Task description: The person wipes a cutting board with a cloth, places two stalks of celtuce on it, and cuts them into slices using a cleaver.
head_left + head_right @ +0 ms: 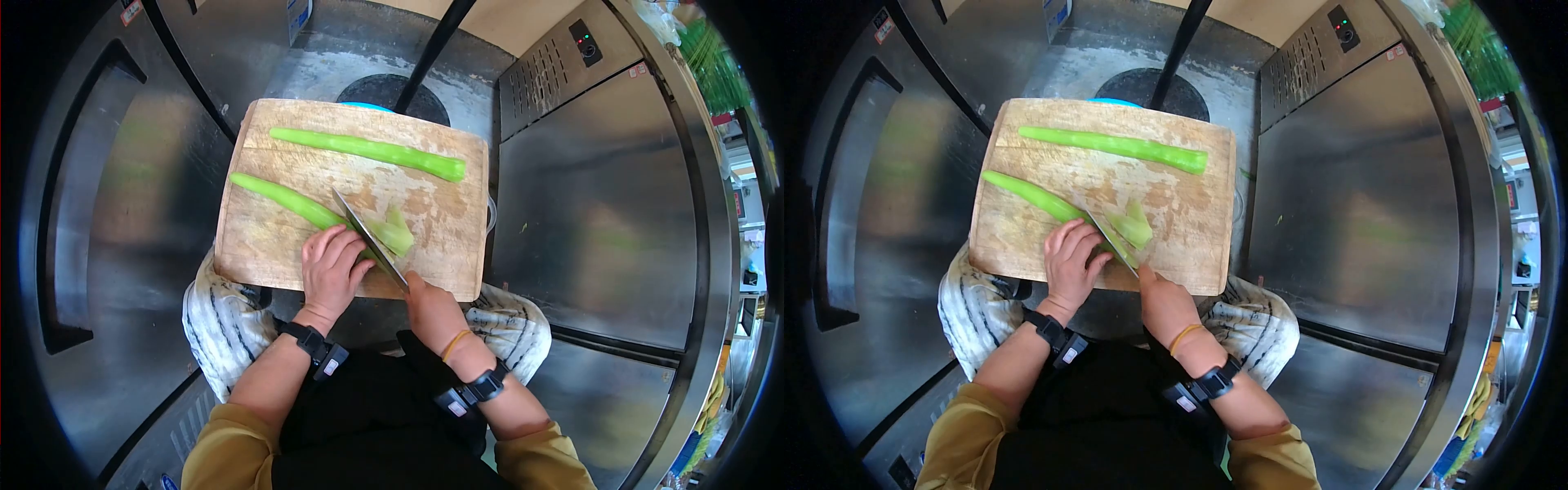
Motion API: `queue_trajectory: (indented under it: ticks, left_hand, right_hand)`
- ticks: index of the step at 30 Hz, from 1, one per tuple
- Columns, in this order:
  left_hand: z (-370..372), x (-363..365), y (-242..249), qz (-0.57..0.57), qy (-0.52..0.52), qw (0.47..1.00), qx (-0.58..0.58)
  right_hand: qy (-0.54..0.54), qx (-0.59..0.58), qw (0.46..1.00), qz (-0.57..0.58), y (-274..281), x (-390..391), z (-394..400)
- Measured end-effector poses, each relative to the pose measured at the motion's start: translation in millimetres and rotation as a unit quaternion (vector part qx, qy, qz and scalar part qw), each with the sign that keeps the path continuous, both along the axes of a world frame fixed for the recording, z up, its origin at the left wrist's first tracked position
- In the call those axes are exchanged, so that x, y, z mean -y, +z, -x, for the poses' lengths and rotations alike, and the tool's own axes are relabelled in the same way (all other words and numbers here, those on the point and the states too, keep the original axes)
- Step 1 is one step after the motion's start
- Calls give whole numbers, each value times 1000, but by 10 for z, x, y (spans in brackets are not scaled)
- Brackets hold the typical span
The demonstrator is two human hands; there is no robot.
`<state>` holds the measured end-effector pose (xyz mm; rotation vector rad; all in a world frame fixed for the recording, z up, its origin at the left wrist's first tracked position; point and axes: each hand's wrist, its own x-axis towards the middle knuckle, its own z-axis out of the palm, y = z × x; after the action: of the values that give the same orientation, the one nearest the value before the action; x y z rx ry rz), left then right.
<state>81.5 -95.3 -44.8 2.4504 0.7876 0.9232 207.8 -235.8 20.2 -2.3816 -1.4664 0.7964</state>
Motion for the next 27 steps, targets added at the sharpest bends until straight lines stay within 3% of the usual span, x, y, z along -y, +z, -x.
queue_trajectory:
  ticks: [10,27]
  left_hand:
    - [2,-29,-5,10,1,1000,15]
    - [7,-40,-1,-3,6,1000,11]
  right_hand:
    - [-37,-41,994,-90,203,4,-82]
    - [9,-9,1000,-8,392,100,-20]
